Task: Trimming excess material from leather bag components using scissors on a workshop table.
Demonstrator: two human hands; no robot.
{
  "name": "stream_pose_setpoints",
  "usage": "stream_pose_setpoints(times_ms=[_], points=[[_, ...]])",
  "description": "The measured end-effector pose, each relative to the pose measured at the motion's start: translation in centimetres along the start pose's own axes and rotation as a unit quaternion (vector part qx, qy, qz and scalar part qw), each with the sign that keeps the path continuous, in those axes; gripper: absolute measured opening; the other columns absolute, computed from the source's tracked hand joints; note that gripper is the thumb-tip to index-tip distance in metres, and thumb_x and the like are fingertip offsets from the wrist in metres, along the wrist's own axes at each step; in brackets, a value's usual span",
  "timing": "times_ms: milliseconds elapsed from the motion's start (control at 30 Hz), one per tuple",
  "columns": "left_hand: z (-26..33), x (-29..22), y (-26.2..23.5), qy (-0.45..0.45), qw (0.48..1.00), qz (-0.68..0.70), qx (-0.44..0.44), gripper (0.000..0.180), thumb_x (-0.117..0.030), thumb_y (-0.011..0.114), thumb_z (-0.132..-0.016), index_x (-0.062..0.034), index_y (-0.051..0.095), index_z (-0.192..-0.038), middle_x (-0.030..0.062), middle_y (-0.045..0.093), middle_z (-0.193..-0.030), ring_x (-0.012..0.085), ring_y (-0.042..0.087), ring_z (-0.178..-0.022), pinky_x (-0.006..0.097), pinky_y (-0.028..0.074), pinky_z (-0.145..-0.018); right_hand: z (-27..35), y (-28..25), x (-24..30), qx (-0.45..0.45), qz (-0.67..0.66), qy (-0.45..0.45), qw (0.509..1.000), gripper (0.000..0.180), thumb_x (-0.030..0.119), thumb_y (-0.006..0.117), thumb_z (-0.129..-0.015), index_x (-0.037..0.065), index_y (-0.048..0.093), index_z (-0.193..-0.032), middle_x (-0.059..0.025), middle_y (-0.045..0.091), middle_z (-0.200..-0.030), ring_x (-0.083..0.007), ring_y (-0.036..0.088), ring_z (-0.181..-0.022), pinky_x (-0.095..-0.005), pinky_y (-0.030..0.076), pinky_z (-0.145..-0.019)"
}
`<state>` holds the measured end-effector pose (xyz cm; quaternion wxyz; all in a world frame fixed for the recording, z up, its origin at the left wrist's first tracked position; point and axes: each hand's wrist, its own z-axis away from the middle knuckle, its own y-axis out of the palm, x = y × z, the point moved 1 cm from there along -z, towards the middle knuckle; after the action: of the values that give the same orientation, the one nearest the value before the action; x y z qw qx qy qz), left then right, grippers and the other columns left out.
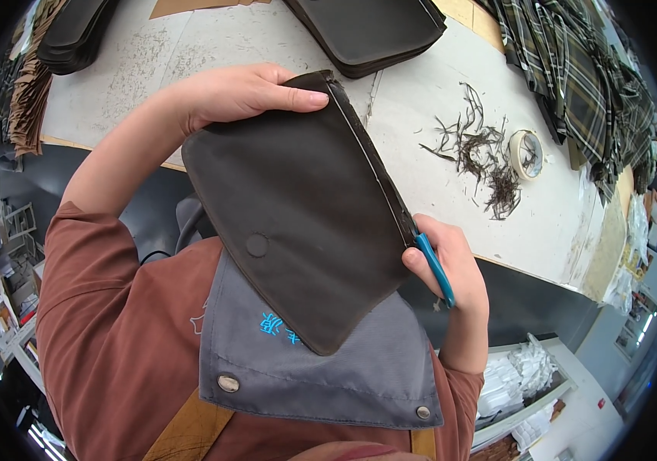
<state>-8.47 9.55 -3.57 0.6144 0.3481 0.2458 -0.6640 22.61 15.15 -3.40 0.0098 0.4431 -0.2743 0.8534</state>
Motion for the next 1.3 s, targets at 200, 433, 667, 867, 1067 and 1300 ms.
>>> stream_pose_setpoints(times_ms=[200, 433, 667, 867, 1067, 1300], points=[[-0.27, 0.33, -0.27, -0.005, 1.0, 0.017, 0.01, 0.047, -0.041, 0.063, -0.085, 0.0016, 0.062, -0.105, 0.0097, 0.067, -0.093, 0.0118, 0.064, -0.078, 0.025, 0.053, -0.068, -0.12, 0.11, 0.12, -0.018, -0.015, 0.005, 1.0, 0.07, 0.065, 0.066, -0.071, 0.0, 0.042, -0.062, -0.0059, 0.033, -0.051, -0.0146, 0.034, -0.05, -0.0304, 0.034, -0.046], [-0.25, 0.29, -0.08, -0.007, 1.0, 0.026, 0.004, 0.046, -0.041, 0.064, -0.085, 0.0018, 0.063, -0.102, 0.0092, 0.067, -0.089, 0.0115, 0.064, -0.075, 0.024, 0.053, -0.065, -0.05, 0.29, 0.06, -0.037, -0.026, 0.006, 0.999, 0.07, 0.064, 0.068, -0.07, 0.0, 0.042, -0.059, -0.0044, 0.032, -0.049, -0.0132, 0.032, -0.049, -0.0293, 0.032, -0.045], [-0.13, 0.23, 0.01, -0.007, 1.0, 0.008, -0.024, 0.049, -0.042, 0.064, -0.084, 0.0036, 0.063, -0.102, 0.0103, 0.067, -0.089, 0.012, 0.064, -0.075, 0.024, 0.053, -0.065, 0.1, 0.42, -0.24, -0.056, -0.03, -0.005, 0.998, 0.064, 0.056, 0.074, -0.068, 0.001, 0.043, -0.059, -0.003, 0.032, -0.048, -0.0119, 0.031, -0.048, -0.0279, 0.031, -0.044], [0.05, 0.08, 0.15, -0.002, 1.0, -0.001, -0.031, 0.049, -0.042, 0.065, -0.084, 0.0044, 0.063, -0.101, 0.0109, 0.067, -0.089, 0.0123, 0.064, -0.074, 0.024, 0.053, -0.065, 0.23, 0.46, -0.29, -0.067, -0.03, -0.01, 0.997, 0.062, 0.053, 0.076, -0.067, 0.002, 0.043, -0.058, -0.0026, 0.032, -0.049, -0.012, 0.03, -0.048, -0.0276, 0.03, -0.043], [0.14, -0.14, 0.3, 0.007, 0.999, -0.006, -0.045, 0.049, -0.042, 0.065, -0.084, 0.0046, 0.063, -0.101, 0.0101, 0.067, -0.089, 0.012, 0.064, -0.074, 0.024, 0.053, -0.064, 0.39, 0.58, -0.66, -0.074, -0.032, -0.02, 0.997, 0.062, 0.053, 0.077, -0.067, 0.002, 0.043, -0.058, -0.0028, 0.032, -0.048, -0.0129, 0.03, -0.047, -0.0277, 0.03, -0.043], [-0.21, -0.3, 0.68, 0.005, 1.0, 0.005, 0.003, 0.046, -0.041, 0.064, -0.085, 0.0019, 0.063, -0.102, 0.0071, 0.066, -0.089, 0.01, 0.063, -0.076, 0.023, 0.052, -0.067, -0.21, 0.36, 0.32, -0.052, -0.043, -0.006, 0.998, 0.067, 0.062, 0.071, -0.068, 0.002, 0.042, -0.063, -0.0042, 0.034, -0.051, -0.0142, 0.033, -0.05, -0.0301, 0.033, -0.046]])
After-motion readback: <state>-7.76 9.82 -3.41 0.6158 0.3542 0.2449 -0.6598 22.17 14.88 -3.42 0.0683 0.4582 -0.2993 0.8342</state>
